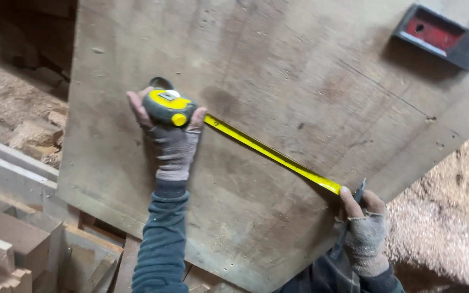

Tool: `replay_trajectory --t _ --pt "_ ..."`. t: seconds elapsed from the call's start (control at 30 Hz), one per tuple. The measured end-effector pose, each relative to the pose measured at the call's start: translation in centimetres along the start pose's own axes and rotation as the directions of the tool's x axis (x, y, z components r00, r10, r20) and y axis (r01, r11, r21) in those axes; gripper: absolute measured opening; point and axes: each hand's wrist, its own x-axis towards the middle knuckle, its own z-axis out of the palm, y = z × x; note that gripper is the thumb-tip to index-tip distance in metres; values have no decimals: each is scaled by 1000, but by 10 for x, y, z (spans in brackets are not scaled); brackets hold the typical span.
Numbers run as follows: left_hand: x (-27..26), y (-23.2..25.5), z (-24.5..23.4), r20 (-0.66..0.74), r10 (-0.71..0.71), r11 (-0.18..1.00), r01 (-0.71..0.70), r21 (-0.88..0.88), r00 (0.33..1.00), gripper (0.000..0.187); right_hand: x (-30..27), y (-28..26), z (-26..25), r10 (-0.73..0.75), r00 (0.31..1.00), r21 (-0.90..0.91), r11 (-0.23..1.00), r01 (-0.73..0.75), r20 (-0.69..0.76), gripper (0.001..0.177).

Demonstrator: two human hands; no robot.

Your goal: Measuring and marking a large wooden board using a tape measure, pencil, and a metal square for layout.

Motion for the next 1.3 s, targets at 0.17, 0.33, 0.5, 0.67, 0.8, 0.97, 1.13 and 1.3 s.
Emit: replay_trajectory --t 0.17,0.33,0.5,0.67,0.8,0.97,1.13,1.3 --pt "3 -14 6 -83 102 995 -102 3 991 121 5 51 -21 -325 940 -248 907 341 104 19" --pt "0 -20 9 -62 73 996 -69 63 995 122 12 73 -37 -700 617 -420 470 777 360 55" --pt "0 -27 9 -51 113 988 -107 109 992 124 -7 -11 8 432 868 485 830 -276 -245 15" --pt "-3 -37 17 -54 78 992 -72 107 995 122 4 -26 20 -801 588 -100 580 808 111 32" --pt "-2 -36 16 -56 92 989 -85 122 994 120 4 -94 93 -587 786 194 809 555 195 22" --pt "-1 -55 28 -184 197 976 -210 -56 963 123 30 -77 143 -492 848 346 844 409 197 20" --pt "3 -58 28 -188 232 970 -240 -25 954 124 45 -59 158 -544 820 255 831 495 181 20" --pt "5 -62 30 -190 285 957 -290 1 939 120 45 -59 157 -482 867 252 861 442 127 17"
